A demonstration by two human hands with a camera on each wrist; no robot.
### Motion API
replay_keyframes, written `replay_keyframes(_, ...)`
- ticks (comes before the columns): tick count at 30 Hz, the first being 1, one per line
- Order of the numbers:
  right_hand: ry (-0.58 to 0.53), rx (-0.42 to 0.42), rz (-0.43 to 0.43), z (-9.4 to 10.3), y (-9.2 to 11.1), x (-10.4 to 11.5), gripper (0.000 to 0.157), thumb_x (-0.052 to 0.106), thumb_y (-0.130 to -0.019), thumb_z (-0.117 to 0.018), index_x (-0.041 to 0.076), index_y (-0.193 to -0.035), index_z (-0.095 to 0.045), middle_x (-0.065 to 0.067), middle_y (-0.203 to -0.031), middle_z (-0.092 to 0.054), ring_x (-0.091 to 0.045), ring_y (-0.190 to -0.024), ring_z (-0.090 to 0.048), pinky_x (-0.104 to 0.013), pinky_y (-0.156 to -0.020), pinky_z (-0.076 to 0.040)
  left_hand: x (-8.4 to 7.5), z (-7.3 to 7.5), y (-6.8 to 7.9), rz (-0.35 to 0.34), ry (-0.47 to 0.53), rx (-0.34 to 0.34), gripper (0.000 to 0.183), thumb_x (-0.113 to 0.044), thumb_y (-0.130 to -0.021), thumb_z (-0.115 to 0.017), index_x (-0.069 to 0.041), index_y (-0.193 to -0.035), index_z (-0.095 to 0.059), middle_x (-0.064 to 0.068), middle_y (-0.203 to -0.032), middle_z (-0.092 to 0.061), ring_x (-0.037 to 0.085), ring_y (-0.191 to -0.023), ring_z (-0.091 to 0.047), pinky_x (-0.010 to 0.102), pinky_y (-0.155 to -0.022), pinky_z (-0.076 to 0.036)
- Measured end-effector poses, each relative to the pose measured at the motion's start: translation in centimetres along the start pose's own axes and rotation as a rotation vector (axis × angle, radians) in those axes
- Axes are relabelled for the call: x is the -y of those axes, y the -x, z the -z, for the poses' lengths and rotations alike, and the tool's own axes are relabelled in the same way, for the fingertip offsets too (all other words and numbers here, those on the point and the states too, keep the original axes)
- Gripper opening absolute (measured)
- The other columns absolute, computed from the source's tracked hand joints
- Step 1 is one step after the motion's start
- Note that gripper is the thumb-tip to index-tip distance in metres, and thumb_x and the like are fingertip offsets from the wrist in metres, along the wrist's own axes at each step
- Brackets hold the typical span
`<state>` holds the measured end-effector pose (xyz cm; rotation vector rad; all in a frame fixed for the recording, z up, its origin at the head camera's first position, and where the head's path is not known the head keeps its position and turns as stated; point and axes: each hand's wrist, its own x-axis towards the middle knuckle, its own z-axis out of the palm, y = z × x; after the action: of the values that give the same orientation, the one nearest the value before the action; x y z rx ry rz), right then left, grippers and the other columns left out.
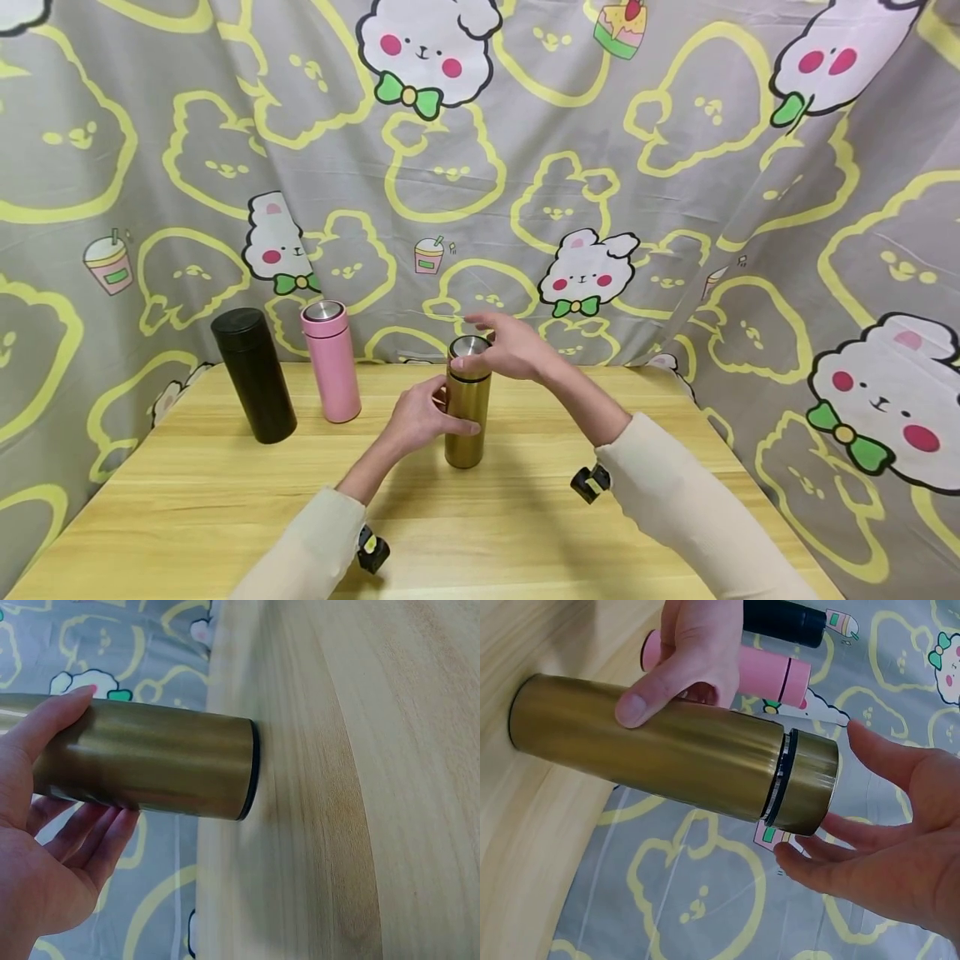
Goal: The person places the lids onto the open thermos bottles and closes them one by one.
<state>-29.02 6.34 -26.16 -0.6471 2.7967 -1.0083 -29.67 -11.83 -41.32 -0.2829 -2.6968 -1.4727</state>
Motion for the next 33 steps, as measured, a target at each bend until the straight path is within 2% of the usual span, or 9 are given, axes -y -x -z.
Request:
replay_keyframes(3,-0.003,0.031,0.01,0.1,-0.1,0.0,0.073,0.033,-0.085,-0.08,0.018,-0.149,-0.05,-0.013,-0.153,-0.05,-0.032,-0.126,-0.059,-0.046,-0.101,-0.05,0.0,0.0,0.0,0.001,0.0,0.001,0.071,-0.045,-0.06,-0.097,-0.02,-0.119,-0.066,-0.001,-0.102,-0.071,0.017,-0.094,-0.067,0.039,-0.081,-0.057)
replay_keyframes(8,-0.01,0.059,0.038,0.1,-0.2,-0.4,0.068,0.027,-0.085,-0.079,0.014,-0.147,-0.054,-0.011,-0.149,-0.055,-0.027,-0.125,-0.059,-0.042,-0.104,-0.048,0.1,0.0,-0.1,0.0,-0.005,0.006,0.069,-0.045,-0.06,-0.097,-0.021,-0.116,-0.066,-0.001,-0.101,-0.071,0.017,-0.094,-0.066,0.039,-0.08,-0.057)
replay_keyframes(15,0.02,0.047,0.062,0.0,-0.3,-0.5,0.066,0.024,-0.083,-0.078,0.012,-0.145,-0.056,-0.011,-0.145,-0.058,-0.026,-0.124,-0.058,-0.04,-0.103,-0.049,0.0,0.0,-0.1,0.001,-0.016,0.011,0.069,-0.046,-0.06,-0.097,-0.021,-0.116,-0.066,0.0,-0.102,-0.071,0.017,-0.094,-0.066,0.038,-0.08,-0.056)
replay_keyframes(20,0.065,-0.021,0.049,-0.4,-0.2,-0.4,0.064,0.031,-0.083,-0.081,0.012,-0.141,-0.06,-0.008,-0.136,-0.065,-0.022,-0.113,-0.063,-0.037,-0.094,-0.052,0.0,-0.1,-0.1,0.001,-0.02,0.012,0.07,-0.047,-0.06,-0.096,-0.021,-0.118,-0.066,-0.001,-0.103,-0.071,0.017,-0.095,-0.066,0.038,-0.081,-0.057)
replay_keyframes(24,0.115,-0.102,0.034,-1.1,-0.1,-0.4,0.06,0.04,-0.082,-0.083,0.01,-0.131,-0.064,-0.006,-0.113,-0.071,-0.02,-0.095,-0.065,-0.032,-0.079,-0.053,0.1,0.0,-0.1,0.0,-0.017,0.006,0.073,-0.047,-0.06,-0.096,-0.022,-0.121,-0.065,-0.001,-0.105,-0.071,0.017,-0.096,-0.066,0.039,-0.082,-0.057)
replay_keyframes(28,0.142,-0.171,0.013,-1.9,-0.2,-0.4,0.056,0.047,-0.079,-0.085,0.008,-0.113,-0.063,-0.004,-0.093,-0.065,-0.019,-0.08,-0.062,-0.029,-0.066,-0.051,0.1,0.0,0.0,-0.002,-0.023,0.003,0.075,-0.047,-0.061,-0.096,-0.022,-0.124,-0.065,-0.002,-0.106,-0.071,0.017,-0.097,-0.066,0.039,-0.082,-0.057)
replay_keyframes(33,0.192,-0.238,0.046,-2.6,-0.2,-0.5,0.057,0.05,-0.078,-0.085,0.007,-0.104,-0.058,-0.005,-0.091,-0.06,-0.02,-0.077,-0.059,-0.028,-0.063,-0.049,0.1,0.0,0.0,0.003,-0.023,0.006,0.076,-0.048,-0.061,-0.096,-0.022,-0.126,-0.064,-0.002,-0.107,-0.07,0.018,-0.097,-0.065,0.039,-0.082,-0.057)
